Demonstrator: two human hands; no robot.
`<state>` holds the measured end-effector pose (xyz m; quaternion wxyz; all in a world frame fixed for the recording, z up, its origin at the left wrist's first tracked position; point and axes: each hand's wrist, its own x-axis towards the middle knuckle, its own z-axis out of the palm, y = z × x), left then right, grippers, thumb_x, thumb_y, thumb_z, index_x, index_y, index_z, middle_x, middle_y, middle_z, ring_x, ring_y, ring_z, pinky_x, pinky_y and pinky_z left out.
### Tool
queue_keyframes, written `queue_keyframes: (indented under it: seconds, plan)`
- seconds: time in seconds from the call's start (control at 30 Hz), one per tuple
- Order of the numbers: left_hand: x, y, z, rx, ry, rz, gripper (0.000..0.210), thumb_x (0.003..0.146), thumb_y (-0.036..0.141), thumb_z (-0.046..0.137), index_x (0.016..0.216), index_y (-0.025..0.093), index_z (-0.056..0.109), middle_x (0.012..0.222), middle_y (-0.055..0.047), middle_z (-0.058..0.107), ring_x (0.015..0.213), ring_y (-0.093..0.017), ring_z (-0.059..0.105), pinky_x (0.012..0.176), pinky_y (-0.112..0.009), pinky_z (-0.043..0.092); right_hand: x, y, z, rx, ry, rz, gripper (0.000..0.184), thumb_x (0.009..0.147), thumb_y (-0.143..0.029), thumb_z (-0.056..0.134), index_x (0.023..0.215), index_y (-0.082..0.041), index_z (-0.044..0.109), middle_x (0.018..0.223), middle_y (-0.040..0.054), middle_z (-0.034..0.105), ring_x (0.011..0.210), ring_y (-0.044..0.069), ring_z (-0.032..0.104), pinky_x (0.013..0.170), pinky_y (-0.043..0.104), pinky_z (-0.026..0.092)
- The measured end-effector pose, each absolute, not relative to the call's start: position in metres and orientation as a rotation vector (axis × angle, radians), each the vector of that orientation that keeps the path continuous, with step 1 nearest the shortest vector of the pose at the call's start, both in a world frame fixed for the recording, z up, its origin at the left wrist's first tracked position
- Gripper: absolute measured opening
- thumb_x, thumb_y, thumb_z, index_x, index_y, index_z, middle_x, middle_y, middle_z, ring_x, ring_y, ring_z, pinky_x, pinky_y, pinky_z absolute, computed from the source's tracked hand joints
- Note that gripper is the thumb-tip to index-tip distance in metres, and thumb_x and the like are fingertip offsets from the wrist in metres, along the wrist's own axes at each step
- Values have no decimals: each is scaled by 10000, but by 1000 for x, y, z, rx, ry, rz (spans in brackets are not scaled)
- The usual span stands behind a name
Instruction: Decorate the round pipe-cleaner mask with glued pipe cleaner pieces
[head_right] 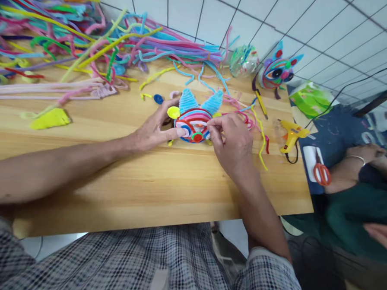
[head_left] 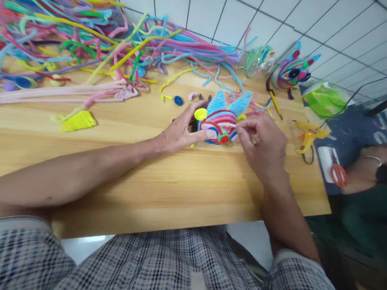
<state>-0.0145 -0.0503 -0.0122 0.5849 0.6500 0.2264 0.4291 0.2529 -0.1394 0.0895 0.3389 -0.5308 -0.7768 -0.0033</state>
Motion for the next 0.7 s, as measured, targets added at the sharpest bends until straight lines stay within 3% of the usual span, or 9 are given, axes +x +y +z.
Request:
queue_keyframes:
  seconds: [0.2,0.5,0.7]
  plan:
    - [-17,-48,-10,1550,548,1001,1111,913,816,1054,1788,297,607,1856,-186,677,1738,-516,656,1483,-713,538,257,-134,80,-1243,-2029,-81,139,1211,-311,776,1084,-298,830,1012,31,864,940,255,782,880,432,604]
    - [-6,-49,9,1501,595,1023,993,951,940,936,1648,278,686,1692,-158,770,1654,-454,706,1378,-595,623,261,-129,71,-1340,-2056,-132,147,1234,-370,731,1148,-309,833,1046,57,841,1019,290,790,969,481,639]
    - [-4,-47,20,1525,658,1003,928,944,912,952,1545,244,721,1516,-136,813,1517,-394,754,1303,-519,650,260,-127,68,-1313,-2063,-143,125,1222,-306,742,1141,-325,835,1063,59,859,1053,297,813,980,485,663]
